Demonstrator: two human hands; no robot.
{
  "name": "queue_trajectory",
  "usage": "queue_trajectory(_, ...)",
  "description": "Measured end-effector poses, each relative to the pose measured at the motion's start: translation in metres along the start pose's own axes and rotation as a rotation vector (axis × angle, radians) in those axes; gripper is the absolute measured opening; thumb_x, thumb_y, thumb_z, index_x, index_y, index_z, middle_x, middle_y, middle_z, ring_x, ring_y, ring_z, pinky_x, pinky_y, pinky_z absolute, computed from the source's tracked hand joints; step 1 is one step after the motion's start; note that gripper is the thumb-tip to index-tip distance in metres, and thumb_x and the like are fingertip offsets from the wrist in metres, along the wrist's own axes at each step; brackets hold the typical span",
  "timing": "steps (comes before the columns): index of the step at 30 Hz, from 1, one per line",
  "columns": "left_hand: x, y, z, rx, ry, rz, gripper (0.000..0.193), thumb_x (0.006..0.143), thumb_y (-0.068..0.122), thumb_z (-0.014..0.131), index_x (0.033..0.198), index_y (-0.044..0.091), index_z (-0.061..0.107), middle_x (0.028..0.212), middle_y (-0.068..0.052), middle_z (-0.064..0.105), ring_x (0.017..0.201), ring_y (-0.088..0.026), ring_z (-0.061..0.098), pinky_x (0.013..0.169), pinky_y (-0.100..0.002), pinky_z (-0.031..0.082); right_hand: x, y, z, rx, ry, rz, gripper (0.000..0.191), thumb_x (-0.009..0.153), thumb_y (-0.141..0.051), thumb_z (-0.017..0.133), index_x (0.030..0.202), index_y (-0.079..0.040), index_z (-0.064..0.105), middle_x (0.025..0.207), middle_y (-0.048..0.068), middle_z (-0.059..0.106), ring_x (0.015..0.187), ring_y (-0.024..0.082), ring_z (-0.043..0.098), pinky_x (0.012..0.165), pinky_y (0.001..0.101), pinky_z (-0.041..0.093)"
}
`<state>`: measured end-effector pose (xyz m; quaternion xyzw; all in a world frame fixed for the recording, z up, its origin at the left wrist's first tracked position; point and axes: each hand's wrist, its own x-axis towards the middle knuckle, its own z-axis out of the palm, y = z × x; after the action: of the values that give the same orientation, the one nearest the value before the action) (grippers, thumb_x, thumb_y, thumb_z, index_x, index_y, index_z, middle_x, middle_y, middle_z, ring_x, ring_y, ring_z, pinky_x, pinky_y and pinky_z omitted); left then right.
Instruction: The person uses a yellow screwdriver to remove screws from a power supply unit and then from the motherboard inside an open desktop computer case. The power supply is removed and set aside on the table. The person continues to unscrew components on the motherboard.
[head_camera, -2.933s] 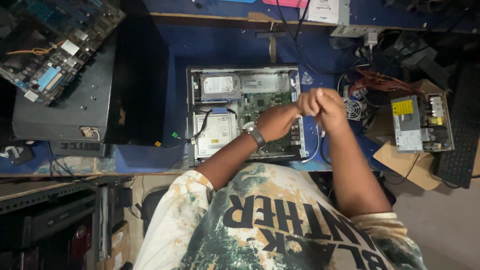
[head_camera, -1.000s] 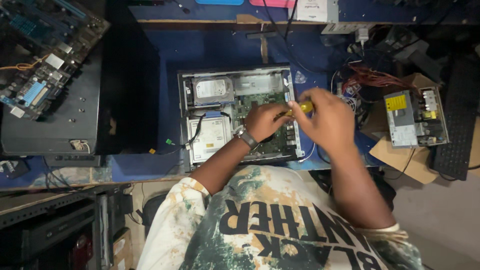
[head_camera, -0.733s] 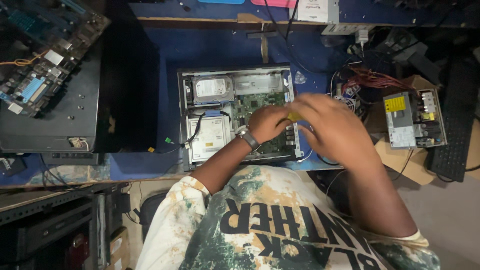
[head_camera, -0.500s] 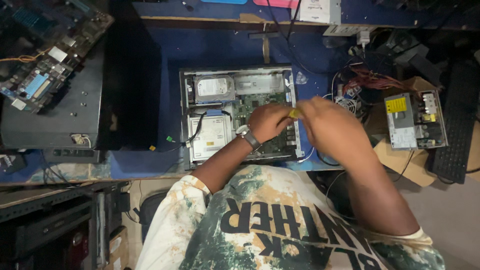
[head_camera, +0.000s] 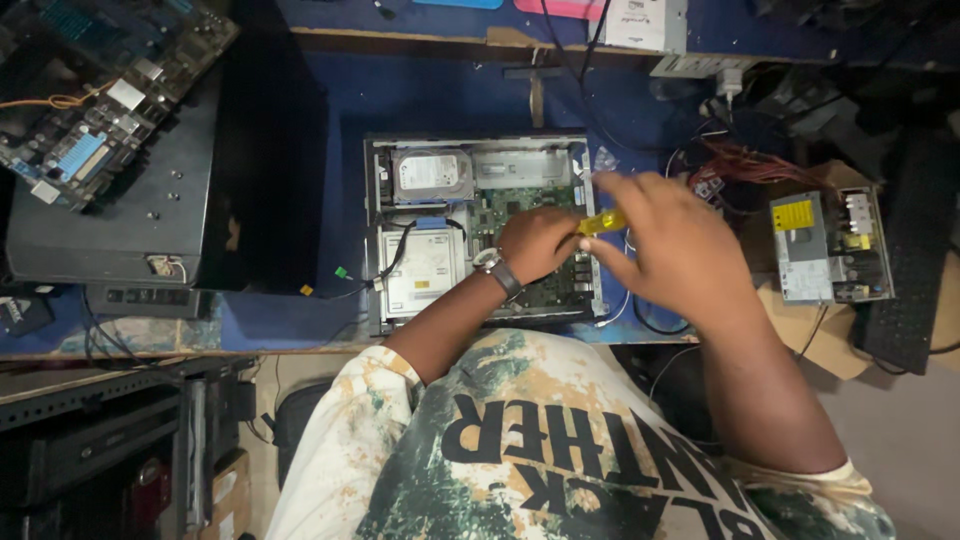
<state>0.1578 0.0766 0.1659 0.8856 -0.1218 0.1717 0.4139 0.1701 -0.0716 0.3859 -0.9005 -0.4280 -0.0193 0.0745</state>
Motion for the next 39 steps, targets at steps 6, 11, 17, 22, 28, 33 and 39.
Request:
queue_trajectory(6,-0.002,-0.001,0.002,-0.020,0.039,0.029,0.020,0.093,0.031,0.071,0.104,0.015,0.072,0.094,-0.008,0.074,0.084,-0.031,0.071,0.070,-0.045,0.056,0.006,-0.003,-0.005,0.155,0.071,-0.350,0.035,0.074,-0.002,0.066,0.108,-0.008,0.066,0.111,0.012,0.067,0.107,0.036,0.065,0.088,0.0426,0.052)
queue_trajectory(11,-0.003,-0.003,0.004,-0.024,-0.012,0.014,0.018,0.091,0.030,0.071,0.102,0.016,0.074,0.093,-0.007,0.074,0.083,-0.031,0.071,0.070,-0.044,0.056,0.003,-0.004,0.000,-0.099,-0.067,0.037,0.028,0.095,-0.032,0.077,0.107,-0.008,0.069,0.106,0.011,0.070,0.105,0.032,0.066,0.093,0.0430,0.051)
queue_trajectory(17,-0.004,0.003,-0.004,-0.048,0.025,-0.026,0.014,0.091,0.021,0.070,0.102,0.014,0.074,0.093,-0.008,0.075,0.085,-0.030,0.072,0.074,-0.043,0.056,-0.017,0.026,0.026,0.418,0.229,-0.311,0.028,0.079,0.004,0.068,0.105,-0.006,0.065,0.120,0.014,0.066,0.117,0.034,0.064,0.100,0.0433,0.051)
queue_trajectory(22,-0.020,0.018,-0.043,-0.184,0.279,0.009,0.021,0.089,0.007,0.065,0.106,0.012,0.075,0.101,-0.008,0.076,0.093,-0.027,0.073,0.082,-0.039,0.056,-0.028,0.042,0.134,0.735,0.609,0.143,0.020,0.096,-0.004,0.075,0.110,-0.006,0.061,0.114,0.013,0.065,0.104,0.023,0.064,0.095,0.0383,0.052)
queue_trajectory(28,-0.075,0.032,-0.093,-0.438,0.561,-0.084,0.012,0.108,0.012,0.058,0.107,0.006,0.068,0.106,-0.009,0.075,0.096,-0.021,0.071,0.088,-0.033,0.055,-0.031,0.033,0.275,0.525,0.032,0.342,0.104,0.071,-0.043,0.094,0.144,0.006,0.038,0.132,0.029,0.051,0.117,0.042,0.058,0.097,0.0473,0.051)
queue_trajectory(33,-0.126,0.028,-0.108,-0.403,0.615,-0.419,0.020,0.109,0.015,0.056,0.107,0.004,0.072,0.089,-0.004,0.070,0.078,-0.009,0.058,0.073,-0.027,0.048,-0.029,0.026,0.306,0.392,-0.132,0.382,0.121,0.067,-0.053,0.089,0.154,0.006,0.028,0.143,0.031,0.048,0.123,0.047,0.055,0.093,0.0504,0.052)
queue_trajectory(39,-0.177,0.014,-0.087,-0.430,0.662,-0.513,0.024,0.111,0.020,0.054,0.105,0.004,0.070,0.090,0.002,0.065,0.084,-0.005,0.055,0.075,-0.024,0.045,-0.018,0.026,0.303,0.291,-0.070,0.412,0.110,0.065,-0.044,0.090,0.149,0.002,0.037,0.125,0.028,0.065,0.106,0.044,0.068,0.088,0.0477,0.056)
